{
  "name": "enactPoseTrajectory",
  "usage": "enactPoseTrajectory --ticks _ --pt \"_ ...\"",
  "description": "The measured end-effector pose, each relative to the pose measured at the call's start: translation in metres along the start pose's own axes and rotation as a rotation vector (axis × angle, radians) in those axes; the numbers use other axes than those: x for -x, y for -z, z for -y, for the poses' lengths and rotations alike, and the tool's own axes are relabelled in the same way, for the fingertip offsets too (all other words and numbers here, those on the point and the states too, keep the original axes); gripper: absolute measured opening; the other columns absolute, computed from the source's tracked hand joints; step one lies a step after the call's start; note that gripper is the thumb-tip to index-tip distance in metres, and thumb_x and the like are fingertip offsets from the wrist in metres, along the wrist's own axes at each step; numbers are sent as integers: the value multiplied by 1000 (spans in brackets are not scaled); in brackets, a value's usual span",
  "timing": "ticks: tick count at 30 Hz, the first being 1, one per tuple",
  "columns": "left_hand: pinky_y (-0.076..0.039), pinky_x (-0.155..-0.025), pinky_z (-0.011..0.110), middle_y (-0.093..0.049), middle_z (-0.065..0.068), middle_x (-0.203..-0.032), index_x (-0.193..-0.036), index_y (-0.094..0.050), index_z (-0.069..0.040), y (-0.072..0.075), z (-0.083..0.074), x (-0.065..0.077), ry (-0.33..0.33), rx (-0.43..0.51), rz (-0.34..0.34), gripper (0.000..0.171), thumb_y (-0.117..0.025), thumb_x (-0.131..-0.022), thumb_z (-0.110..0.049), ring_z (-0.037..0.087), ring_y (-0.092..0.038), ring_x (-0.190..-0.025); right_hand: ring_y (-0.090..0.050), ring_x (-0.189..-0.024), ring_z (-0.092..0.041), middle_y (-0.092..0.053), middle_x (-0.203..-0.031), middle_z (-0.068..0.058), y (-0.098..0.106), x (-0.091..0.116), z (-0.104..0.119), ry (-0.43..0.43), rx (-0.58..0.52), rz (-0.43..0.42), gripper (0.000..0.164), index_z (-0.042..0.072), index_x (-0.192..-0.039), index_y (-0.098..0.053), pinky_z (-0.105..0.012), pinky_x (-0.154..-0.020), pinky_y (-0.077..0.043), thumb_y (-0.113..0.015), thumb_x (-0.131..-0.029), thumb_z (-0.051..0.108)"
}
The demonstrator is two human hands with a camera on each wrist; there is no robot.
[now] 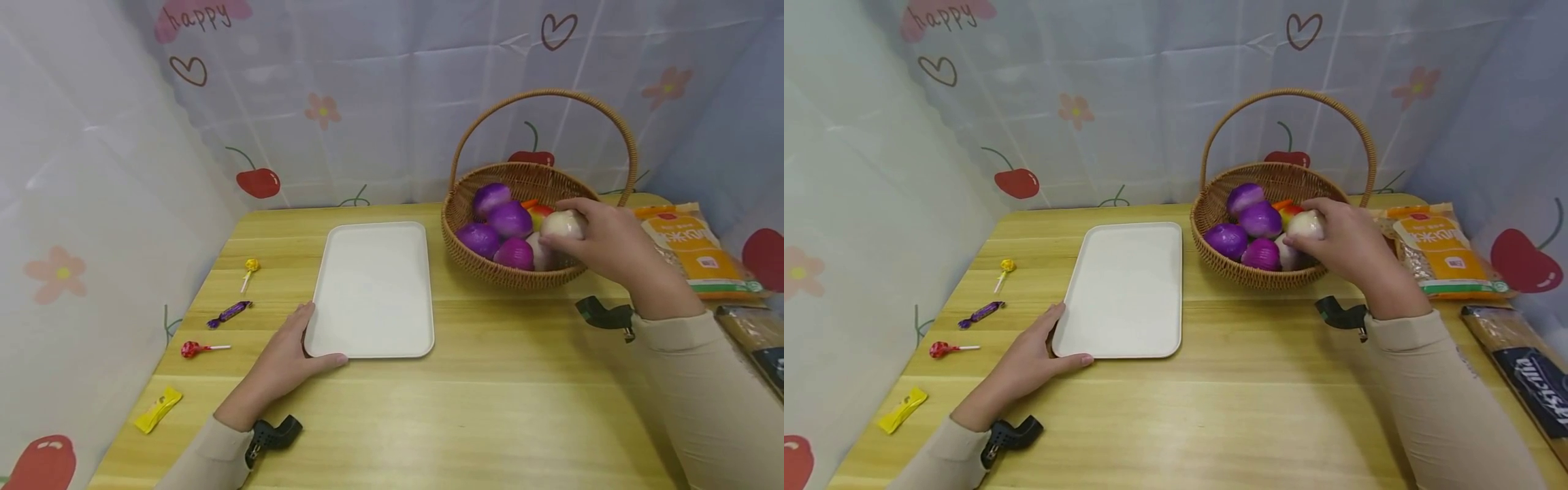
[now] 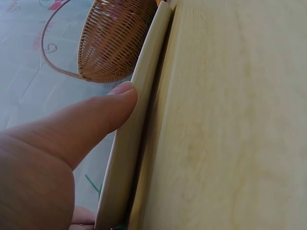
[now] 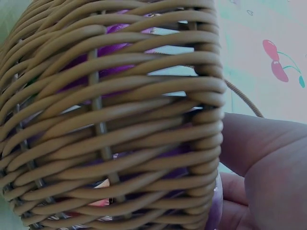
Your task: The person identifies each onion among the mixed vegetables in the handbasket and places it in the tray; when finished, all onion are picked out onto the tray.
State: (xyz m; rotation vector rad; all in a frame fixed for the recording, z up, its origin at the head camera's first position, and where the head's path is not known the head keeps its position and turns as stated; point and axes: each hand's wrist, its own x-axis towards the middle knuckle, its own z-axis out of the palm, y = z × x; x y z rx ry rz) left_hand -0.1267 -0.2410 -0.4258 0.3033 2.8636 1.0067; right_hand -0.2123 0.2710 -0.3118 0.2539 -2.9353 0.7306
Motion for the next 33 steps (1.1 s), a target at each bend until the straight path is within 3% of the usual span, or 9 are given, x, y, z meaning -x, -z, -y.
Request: enactPoseTrajectory --ticks 14,33 --pt "-20 -122 62 -21 24 -169 -166 -22 2 -1 -1 1 1 13 -1 125 -86 -81 -63 41 -13 -157 -60 -94 -48 -59 -130 -36 -2 2 0 -4 -10 -50 82 -1 -147 -55 -61 -70 -54 -75 -94 58" --pt "-20 -122 61 -21 23 -170 -167 -21 0 -2 -1 2 3 17 -1 124 -86 -81 -63 40 -13 -157 -59 -101 -50 -58 -135 -36 0 4 7 21 -38 -103 80 0 -148 -55 -63 -74 -54 -76 -94 55"
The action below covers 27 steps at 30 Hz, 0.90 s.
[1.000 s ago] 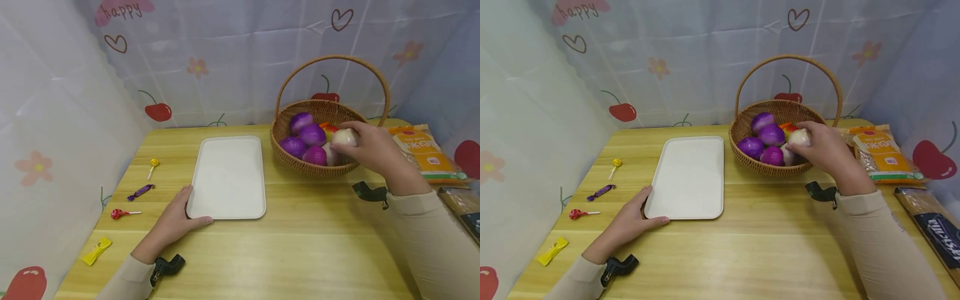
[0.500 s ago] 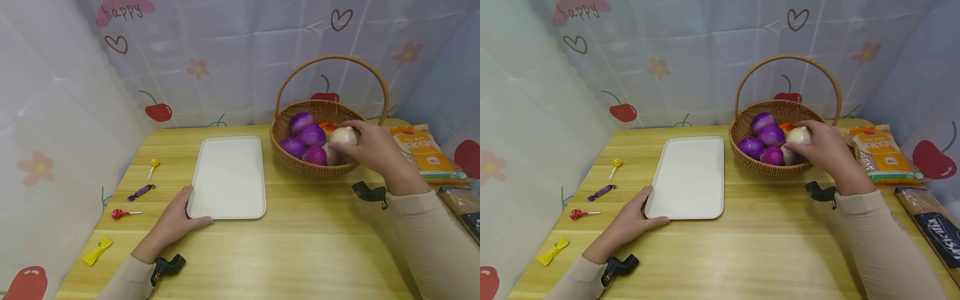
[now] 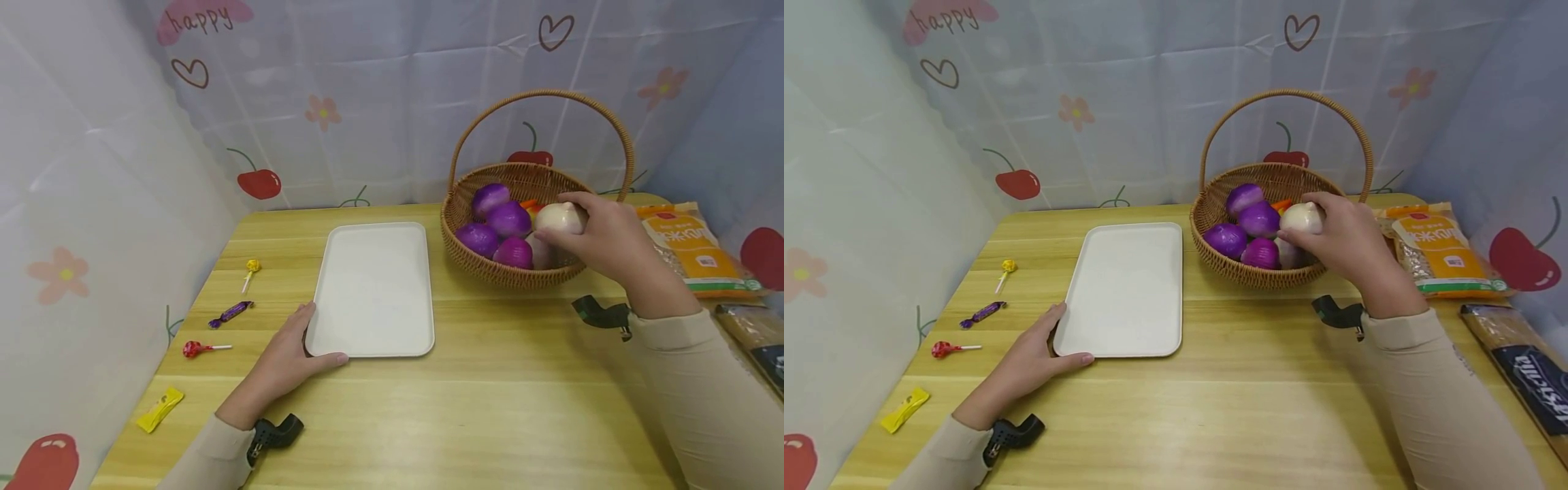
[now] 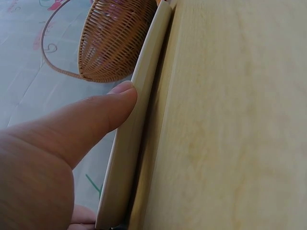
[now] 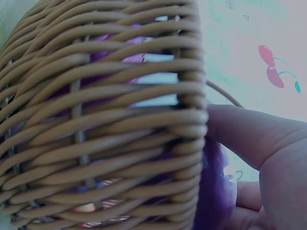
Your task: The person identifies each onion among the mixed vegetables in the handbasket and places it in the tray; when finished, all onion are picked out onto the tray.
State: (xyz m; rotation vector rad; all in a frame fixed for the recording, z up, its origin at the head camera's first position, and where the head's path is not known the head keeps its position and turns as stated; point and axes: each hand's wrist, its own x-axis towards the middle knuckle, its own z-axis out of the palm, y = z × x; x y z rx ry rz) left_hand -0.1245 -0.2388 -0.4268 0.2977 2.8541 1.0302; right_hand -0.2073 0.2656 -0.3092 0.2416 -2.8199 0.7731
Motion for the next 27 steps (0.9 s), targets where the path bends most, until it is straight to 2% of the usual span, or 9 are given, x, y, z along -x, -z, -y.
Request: enactPoseTrajectory --ticks 12,18,24,27 --pt "-20 -122 61 -21 24 -170 -166 -21 1 1 0 -1 15 -5 5 126 -85 -80 -65 41 -13 -157 -62 -101 -48 -62 -135 -30 3 8 23 48 -7 -35 79 4 -148 -59 -65 -75 -54 -78 -92 56" --pt "-21 -122 61 -21 25 -169 -166 -21 2 2 -1 0 18 -7 6 126 -85 -81 -64 41 -14 -157 -62 -101 -46 -63 -133 -28 3 11 41 64 -11 -31 79 8 -148 -60 -62 -74 -52 -80 -90 57" --pt "-20 -122 62 -21 25 -169 -166 -20 2 2 -1 0 10 -6 7 125 -85 -81 -64 41 -14 -156 -62 -107 -42 -65 -134 -23 -2 15 59 141 -100 -30 74 6 -145 -62 -60 -81 -55 -87 -88 45" --pt "-20 -122 61 -20 25 -170 -166 -20 1 2 -1 0 7 -3 7 125 -85 -81 -64 41 -13 -157 -63 -106 -38 -66 -134 -20 -8 18 68 193 -117 -30 71 6 -144 -63 -58 -80 -56 -89 -87 41"
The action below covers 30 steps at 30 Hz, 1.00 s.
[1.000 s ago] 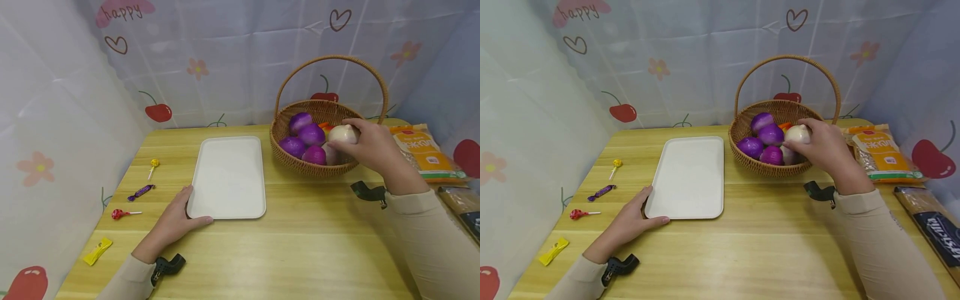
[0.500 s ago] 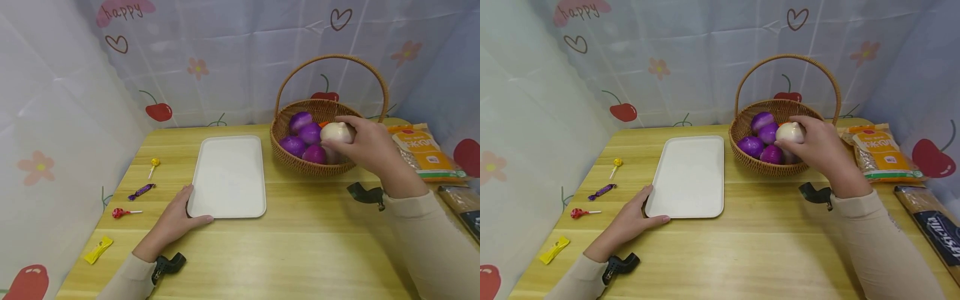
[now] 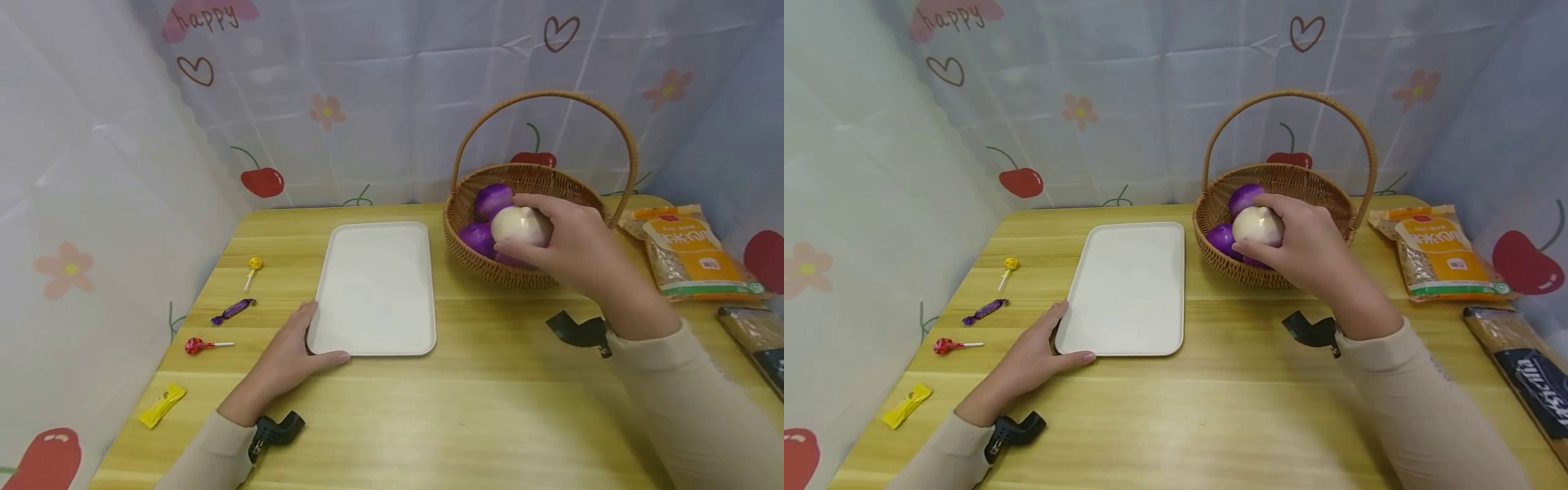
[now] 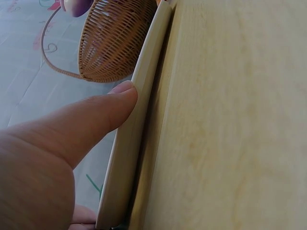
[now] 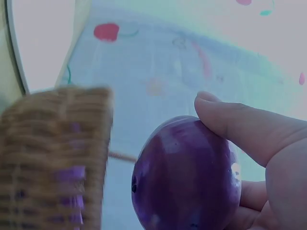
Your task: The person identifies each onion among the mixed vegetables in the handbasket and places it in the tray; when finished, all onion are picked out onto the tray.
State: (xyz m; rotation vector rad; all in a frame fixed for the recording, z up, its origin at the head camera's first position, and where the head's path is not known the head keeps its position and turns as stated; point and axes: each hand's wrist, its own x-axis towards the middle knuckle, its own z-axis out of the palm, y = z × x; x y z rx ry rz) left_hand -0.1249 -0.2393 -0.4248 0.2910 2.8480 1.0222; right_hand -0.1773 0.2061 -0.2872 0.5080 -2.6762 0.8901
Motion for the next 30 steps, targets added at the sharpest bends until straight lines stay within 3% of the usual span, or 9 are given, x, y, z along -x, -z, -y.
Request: enactPoseTrajectory --ticks 6,10,14,18,30 --pt "-21 -122 61 -20 22 -170 -167 -20 -2 0 1 -2 2 -1 3 126 -85 -80 -65 39 -13 -157 -66 -98 -35 -70 -126 -20 -18 2 14 131 -14 2 69 4 -139 -66 -52 -76 -55 -93 -84 34" --pt "-20 -122 60 -21 20 -171 -167 -20 -2 0 1 -2 1 2 2 126 -85 -80 -65 38 -12 -157 -67 -100 -33 -72 -125 -16 -30 2 25 202 -18 14 68 4 -137 -68 -51 -82 -52 -95 -81 31" --pt "-20 -122 61 -21 20 -171 -167 -21 -2 0 1 -2 -5 4 4 126 -85 -80 -66 38 -12 -157 -69 -106 -30 -71 -129 -12 -44 1 34 271 -37 48 63 4 -135 -68 -49 -87 -55 -94 -83 29" --pt "-20 -122 60 -20 20 -171 -167 -20 -2 -1 0 -3 -2 8 5 127 -84 -79 -67 38 -12 -157 -68 -103 -25 -71 -126 -12 -60 0 41 341 -89 96 61 1 -132 -67 -43 -83 -59 -94 -83 27" --pt "-20 -122 60 -20 20 -171 -168 -20 -2 -1 1 -1 7 2 3 126 -86 -80 -64 38 -12 -157 -67 -102 -20 -70 -125 -11 -117 7 53 428 -157 249 65 -1 -134 -65 -37 -89 -57 -93 -85 31"
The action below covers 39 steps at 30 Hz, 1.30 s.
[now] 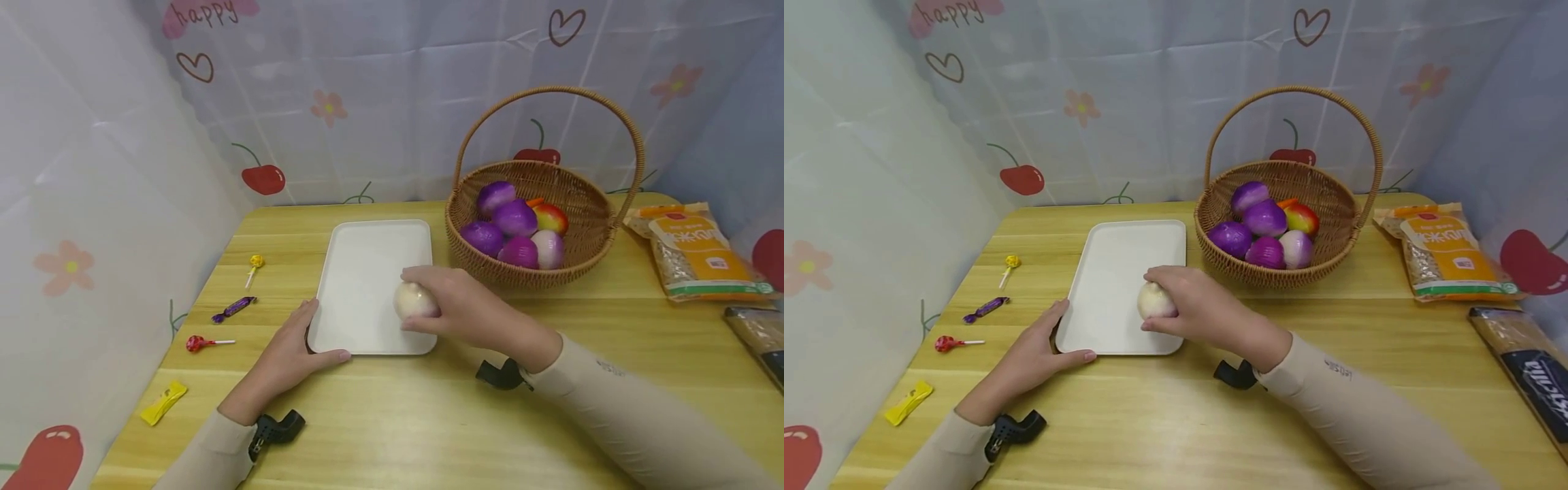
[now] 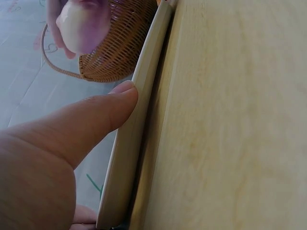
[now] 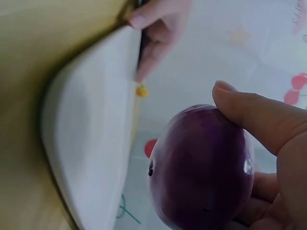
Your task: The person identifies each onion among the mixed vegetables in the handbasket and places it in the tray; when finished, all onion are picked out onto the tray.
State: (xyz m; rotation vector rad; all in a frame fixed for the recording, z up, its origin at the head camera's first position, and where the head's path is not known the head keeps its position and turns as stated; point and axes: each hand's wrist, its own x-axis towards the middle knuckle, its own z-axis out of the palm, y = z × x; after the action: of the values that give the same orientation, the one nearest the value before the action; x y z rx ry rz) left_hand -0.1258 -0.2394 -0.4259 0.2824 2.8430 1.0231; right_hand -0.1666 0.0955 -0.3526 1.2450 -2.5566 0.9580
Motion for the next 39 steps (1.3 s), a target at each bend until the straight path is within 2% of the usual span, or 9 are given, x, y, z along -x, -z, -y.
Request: enactPoseTrajectory --ticks 6,14,26,34,39 --pt "-19 -122 61 -20 21 -171 -167 -20 -1 0 -1 0 6 -1 2 125 -86 -81 -63 39 -11 -157 -68 -106 -22 -72 -123 -11 -21 -1 -4 6 -29 41 64 -1 -131 -67 -39 -94 -56 -93 -83 31" --pt "-19 -122 61 -21 21 -171 -167 -21 -1 0 0 -1 -3 5 3 125 -86 -81 -63 38 -12 -157 -66 -116 -25 -70 -129 -12 -34 2 -11 -26 -67 55 65 0 -132 -68 -41 -101 -54 -94 -82 31" --pt "-18 -123 61 -19 22 -171 -168 -19 -2 0 0 0 -12 13 5 124 -86 -82 -62 39 -10 -157 -64 -121 -25 -70 -130 -11 -41 5 -19 -34 -79 63 66 1 -132 -68 -40 -103 -52 -97 -79 26" --pt "-18 -123 61 -19 23 -170 -167 -19 -1 1 0 0 -11 8 4 124 -86 -82 -62 39 -10 -157 -62 -125 -24 -68 -134 -9 -42 6 -17 -84 -101 98 70 4 -136 -67 -41 -105 -51 -97 -78 31" --pt "-18 -122 61 -20 24 -170 -166 -19 2 0 -1 0 -17 5 0 124 -85 -82 -62 41 -11 -157 -62 -124 -25 -68 -134 -9 -42 6 -18 -82 -107 99 73 4 -136 -67 -41 -105 -50 -98 -77 32"
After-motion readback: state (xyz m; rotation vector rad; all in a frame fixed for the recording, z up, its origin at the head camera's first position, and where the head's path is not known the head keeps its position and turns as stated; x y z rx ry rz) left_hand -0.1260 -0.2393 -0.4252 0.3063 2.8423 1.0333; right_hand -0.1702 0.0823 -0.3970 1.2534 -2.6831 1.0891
